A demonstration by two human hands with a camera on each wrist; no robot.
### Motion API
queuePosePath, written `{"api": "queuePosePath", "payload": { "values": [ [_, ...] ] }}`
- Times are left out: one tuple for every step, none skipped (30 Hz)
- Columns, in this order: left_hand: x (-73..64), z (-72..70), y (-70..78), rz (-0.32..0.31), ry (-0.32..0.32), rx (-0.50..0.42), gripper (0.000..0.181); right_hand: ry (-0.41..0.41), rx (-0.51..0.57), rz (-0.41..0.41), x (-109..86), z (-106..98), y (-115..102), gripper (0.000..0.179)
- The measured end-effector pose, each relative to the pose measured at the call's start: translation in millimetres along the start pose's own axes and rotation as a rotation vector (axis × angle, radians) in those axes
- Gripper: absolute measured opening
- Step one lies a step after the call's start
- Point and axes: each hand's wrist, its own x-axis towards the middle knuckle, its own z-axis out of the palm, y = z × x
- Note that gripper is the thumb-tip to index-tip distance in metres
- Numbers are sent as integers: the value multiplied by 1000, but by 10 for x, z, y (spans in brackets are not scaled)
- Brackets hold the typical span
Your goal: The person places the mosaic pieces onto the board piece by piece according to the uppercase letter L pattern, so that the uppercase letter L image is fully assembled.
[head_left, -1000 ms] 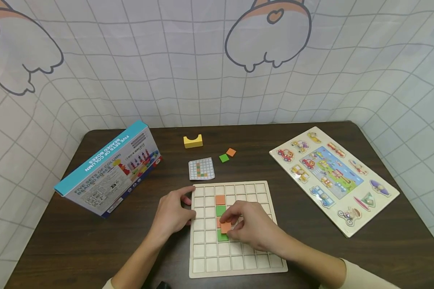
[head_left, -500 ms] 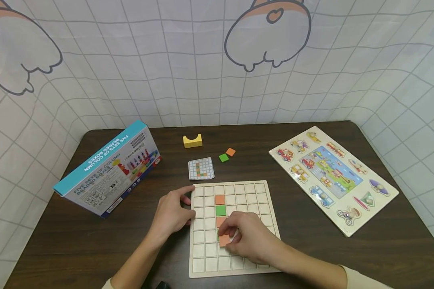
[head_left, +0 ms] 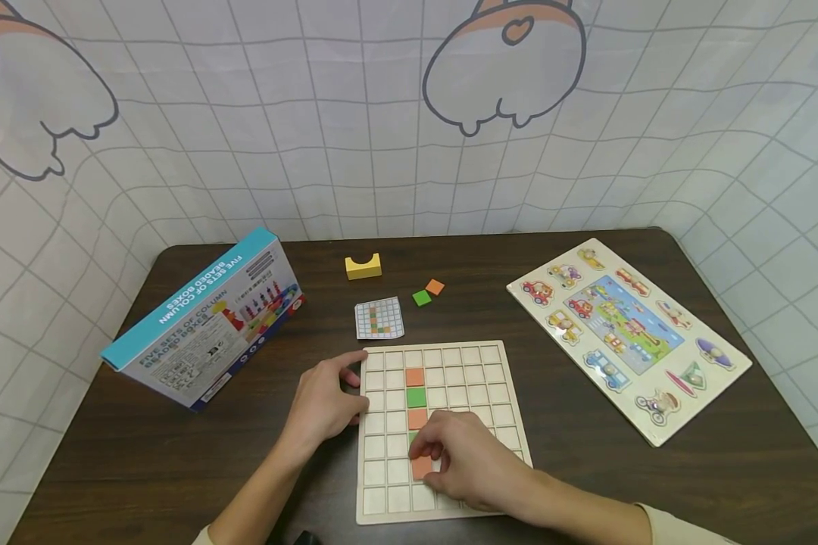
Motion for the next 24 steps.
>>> {"api": "queuePosePath", "payload": {
  "values": [
    [-2,-1,-1,4,0,-1,72,-3,-8,-2,0,3,-1,25],
    [-4,-1,-2,9,0,-2,73,-6,-19,-6,2,6,-1,25],
    [-5,-2,-4,13,0,-2,73,-9,-29,-10,2,9,-1,25],
    [-6,-2,-7,17,-1,-3,73,-11,-37,-14,4,12,-1,25],
    [-7,-2,-7,19,-1,-5,73,-12,-42,-17,5,14,0,24],
    [-8,-2,-8,19,-2,-7,74,-12,-48,-21,6,15,0,24],
    [-10,-3,-7,19,-3,-8,74,-11,-53,-24,9,17,1,24],
    [-9,-4,-5,18,-2,-10,74,-12,-57,-27,11,18,1,24],
    [-6,-3,-7,17,-3,-10,74,-11,-63,-32,13,20,2,24],
    [-4,-4,-4,15,-2,-11,74,-10,-68,-35,14,21,2,24],
    [-3,-5,0,13,-2,-12,74,-9,-72,-39,16,23,2,24],
    [-4,-6,2,14,-2,-13,74,-8,-78,-43,18,24,2,24],
    [-5,-8,4,14,-1,-13,74,-6,-83,-47,20,25,2,24],
    [-5,-8,5,14,-1,-14,74,-5,-88,-50,21,26,2,24],
    [-8,-10,5,14,-1,-15,74,-4,-91,-52,22,27,2,24],
    [-9,-11,7,14,-1,-15,74,-4,-92,-52,22,28,0,24],
    [-9,-11,8,14,-2,-16,74,-4,-91,-52,22,29,-1,24],
    [-11,-11,7,14,-2,-16,74,-4,-92,-51,21,29,-2,24],
    [-11,-12,7,13,-3,-16,74,-4,-91,-50,20,30,-3,24],
    [-13,-12,7,12,-5,-16,74,-4,-92,-50,18,30,-5,24],
    [-14,-13,8,13,-6,-15,73,-4,-92,-50,17,30,-8,24],
    [-15,-13,7,13,-7,-15,73,-4,-93,-50,16,30,-11,24],
    [-16,-14,7,13,-7,-14,73,-4,-94,-49,15,30,-14,24],
    [-19,-15,6,15,-7,-14,73,-6,-96,-49,14,29,-16,24]
  ]
}}
